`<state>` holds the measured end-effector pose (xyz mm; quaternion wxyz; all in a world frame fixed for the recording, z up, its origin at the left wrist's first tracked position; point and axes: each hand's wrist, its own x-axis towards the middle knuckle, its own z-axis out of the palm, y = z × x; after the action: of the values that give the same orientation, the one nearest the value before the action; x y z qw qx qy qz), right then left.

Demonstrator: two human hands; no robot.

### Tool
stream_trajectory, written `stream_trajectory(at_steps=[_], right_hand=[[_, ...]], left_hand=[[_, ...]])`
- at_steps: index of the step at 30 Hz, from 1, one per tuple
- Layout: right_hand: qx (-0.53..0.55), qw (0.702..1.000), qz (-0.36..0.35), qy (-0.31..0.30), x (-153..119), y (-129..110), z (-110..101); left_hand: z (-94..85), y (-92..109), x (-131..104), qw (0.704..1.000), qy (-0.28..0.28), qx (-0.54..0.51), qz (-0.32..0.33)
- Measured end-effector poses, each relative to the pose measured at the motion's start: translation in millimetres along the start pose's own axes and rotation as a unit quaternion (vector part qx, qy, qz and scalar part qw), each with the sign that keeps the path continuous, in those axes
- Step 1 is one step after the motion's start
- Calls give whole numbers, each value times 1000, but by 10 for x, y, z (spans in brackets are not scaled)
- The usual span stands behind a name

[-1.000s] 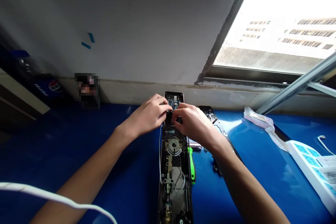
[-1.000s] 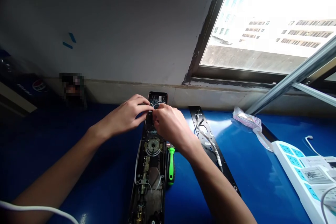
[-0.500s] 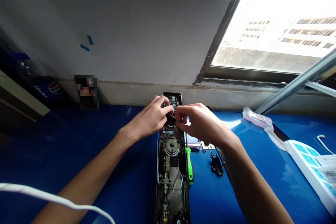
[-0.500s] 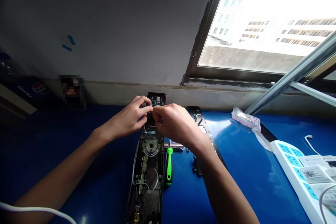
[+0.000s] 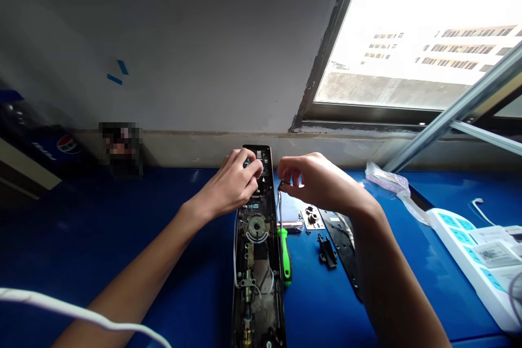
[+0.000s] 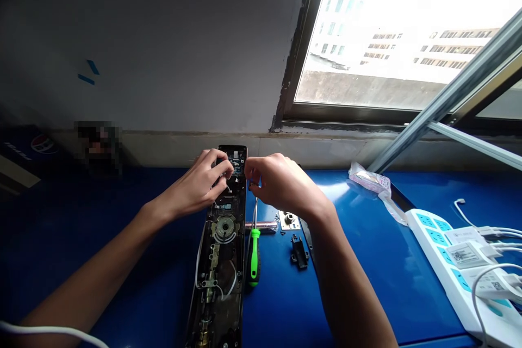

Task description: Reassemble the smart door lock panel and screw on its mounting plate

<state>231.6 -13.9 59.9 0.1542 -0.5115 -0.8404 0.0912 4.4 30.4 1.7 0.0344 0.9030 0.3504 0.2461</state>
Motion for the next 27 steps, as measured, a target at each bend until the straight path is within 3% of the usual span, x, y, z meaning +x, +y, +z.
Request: stream_trajectory(at_steps=[6, 10, 14, 17, 27], right_hand=[[2, 998, 44, -54, -8, 138, -56], [-9, 987, 92, -135, -3, 360, -44], [-14, 965, 133, -225, 61, 595, 92], [-25, 955, 146, -259, 150, 695, 244], [-55, 924, 151, -347, 311, 731, 514]], left_hand=[[9, 152, 10, 999, 24, -12, 41], [140, 351, 35, 994, -6, -18, 105], [324, 485, 45, 988, -50, -12, 145], [419, 514, 44, 985, -69, -4, 157], [435, 512, 28, 986, -71, -5, 152]])
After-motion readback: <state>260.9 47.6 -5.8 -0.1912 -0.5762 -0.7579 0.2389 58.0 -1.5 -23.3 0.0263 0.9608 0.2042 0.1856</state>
